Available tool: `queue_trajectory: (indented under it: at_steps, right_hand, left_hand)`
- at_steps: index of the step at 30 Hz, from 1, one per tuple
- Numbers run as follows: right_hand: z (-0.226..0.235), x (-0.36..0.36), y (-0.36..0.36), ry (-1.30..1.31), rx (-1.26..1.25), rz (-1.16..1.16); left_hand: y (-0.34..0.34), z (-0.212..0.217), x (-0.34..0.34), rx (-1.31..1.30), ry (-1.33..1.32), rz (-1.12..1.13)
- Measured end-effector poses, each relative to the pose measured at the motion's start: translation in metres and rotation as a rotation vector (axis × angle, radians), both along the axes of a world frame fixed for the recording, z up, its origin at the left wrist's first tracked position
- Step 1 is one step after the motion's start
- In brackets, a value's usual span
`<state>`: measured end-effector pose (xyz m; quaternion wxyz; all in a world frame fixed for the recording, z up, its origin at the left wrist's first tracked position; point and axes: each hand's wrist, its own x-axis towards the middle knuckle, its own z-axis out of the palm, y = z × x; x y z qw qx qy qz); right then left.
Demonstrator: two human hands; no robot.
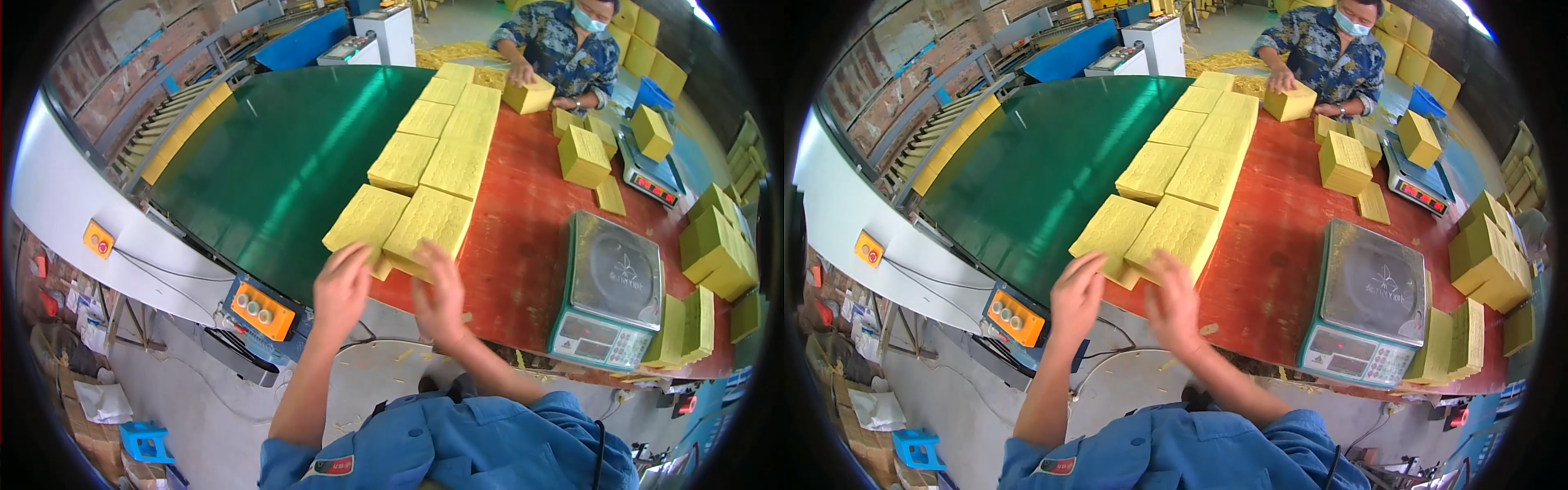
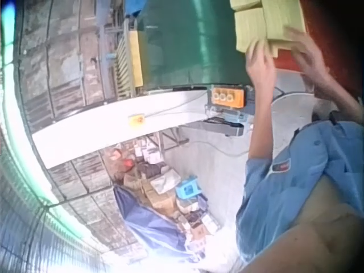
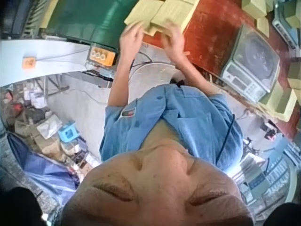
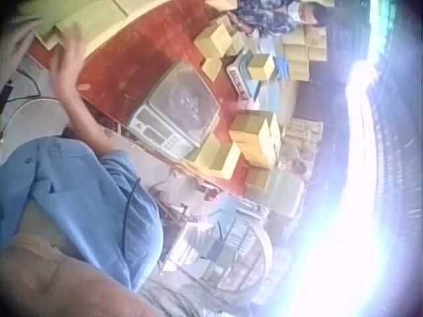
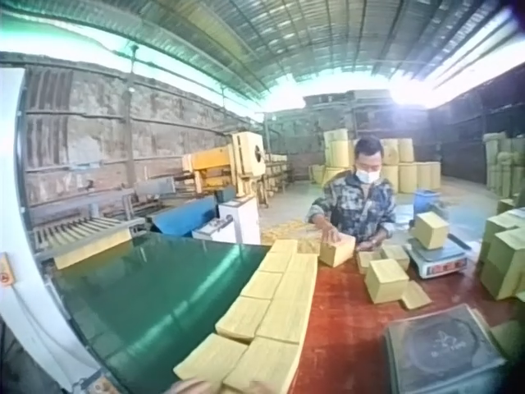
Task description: The recorder weighs and stacks bundles of yellow paper products on a digital scale in a production environment.
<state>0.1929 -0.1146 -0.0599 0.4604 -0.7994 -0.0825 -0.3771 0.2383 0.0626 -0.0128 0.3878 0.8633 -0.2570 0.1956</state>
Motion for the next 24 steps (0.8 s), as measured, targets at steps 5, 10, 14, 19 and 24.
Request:
queue_trajectory:
  at_steps: [5, 10, 14, 19, 24]
  right_hand:
    - [-0.051, 0.059, -0.064, 0.314, 0.362, -0.179]
    - [-0.081, 0.090, -0.100, 0.362, 0.501, -0.162]
    - [-0.079, 0.073, -0.107, 0.343, 0.557, -0.118]
    - [-0.076, -0.021, -0.114, 0.333, 0.465, -0.124]
    - [-0.086, -0.171, -0.078, 0.675, 0.839, 0.041]
  left_hand:
    - [-0.079, -0.040, 0.079, 0.322, -0.118, -0.166]
    - [-0.123, -0.059, 0.079, 0.549, -0.050, -0.149]
    - [-0.122, -0.062, 0.061, 0.524, -0.057, -0.147]
    - [-0.118, -0.052, -0.013, 0.489, -0.038, -0.255]
    - [-0.108, -0.032, -0.082, 0.499, 0.066, -0.315]
